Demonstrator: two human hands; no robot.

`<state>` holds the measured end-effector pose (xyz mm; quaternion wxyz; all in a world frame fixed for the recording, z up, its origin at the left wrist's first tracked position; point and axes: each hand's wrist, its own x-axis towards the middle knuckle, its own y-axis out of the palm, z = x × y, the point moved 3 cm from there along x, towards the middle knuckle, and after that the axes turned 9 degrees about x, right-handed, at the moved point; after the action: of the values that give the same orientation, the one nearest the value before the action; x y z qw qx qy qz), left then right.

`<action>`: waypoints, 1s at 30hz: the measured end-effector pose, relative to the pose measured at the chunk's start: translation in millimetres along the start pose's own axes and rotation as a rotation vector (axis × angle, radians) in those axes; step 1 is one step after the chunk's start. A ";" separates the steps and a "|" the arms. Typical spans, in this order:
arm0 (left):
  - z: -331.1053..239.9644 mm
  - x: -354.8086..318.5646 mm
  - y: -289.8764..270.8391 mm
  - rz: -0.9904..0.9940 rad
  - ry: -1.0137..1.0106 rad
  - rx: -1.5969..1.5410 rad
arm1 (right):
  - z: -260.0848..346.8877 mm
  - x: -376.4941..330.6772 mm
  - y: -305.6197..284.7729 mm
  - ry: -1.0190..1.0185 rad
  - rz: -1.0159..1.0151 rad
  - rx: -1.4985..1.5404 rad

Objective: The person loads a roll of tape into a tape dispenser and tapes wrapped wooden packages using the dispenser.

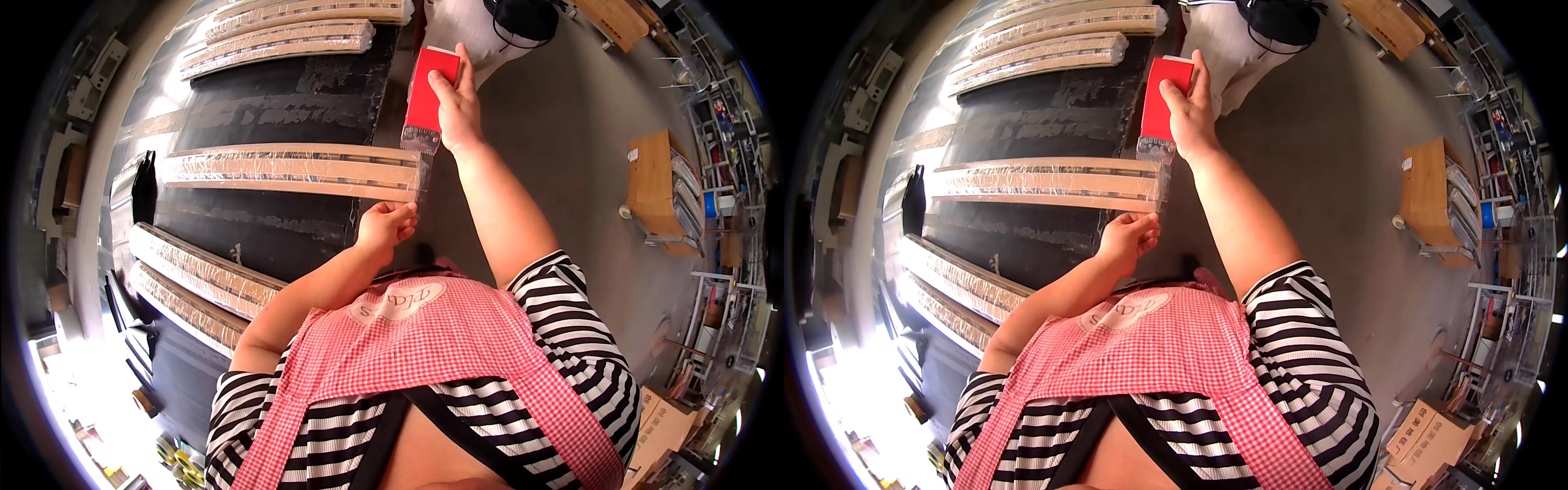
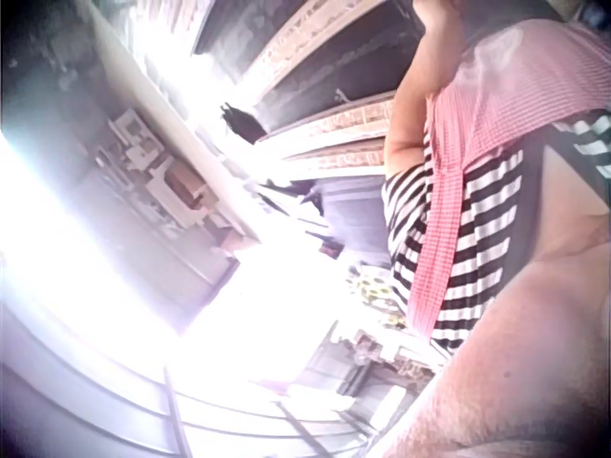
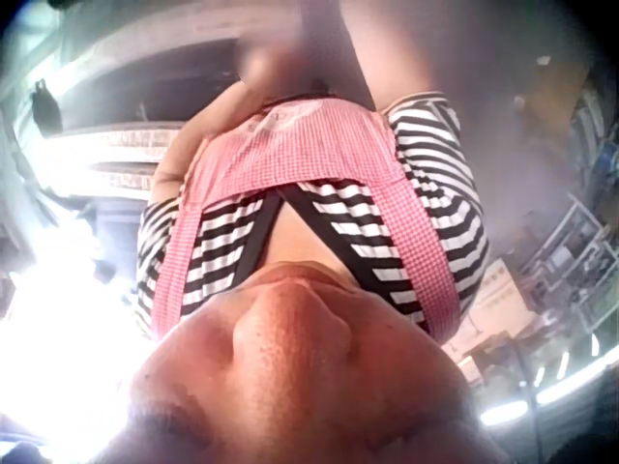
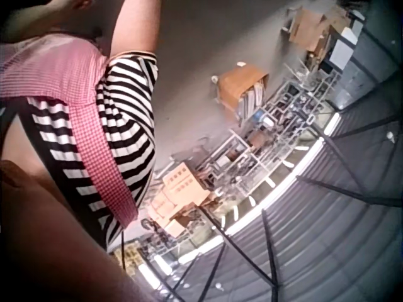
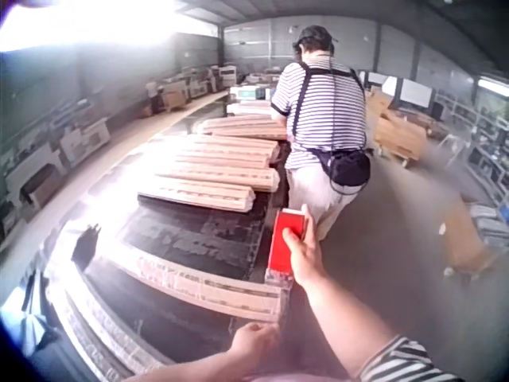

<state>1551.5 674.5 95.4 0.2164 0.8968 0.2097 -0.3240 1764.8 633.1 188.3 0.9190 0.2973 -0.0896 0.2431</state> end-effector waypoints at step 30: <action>-130.9 5.1 -42.1 -0.324 1.187 1.860 | 85.9 14.0 8.2 0.235 0.217 0.512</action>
<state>1597.5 778.7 172.5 -0.7188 0.6843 0.0700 0.1009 1771.1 593.7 266.1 0.7868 0.4781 0.0502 0.3871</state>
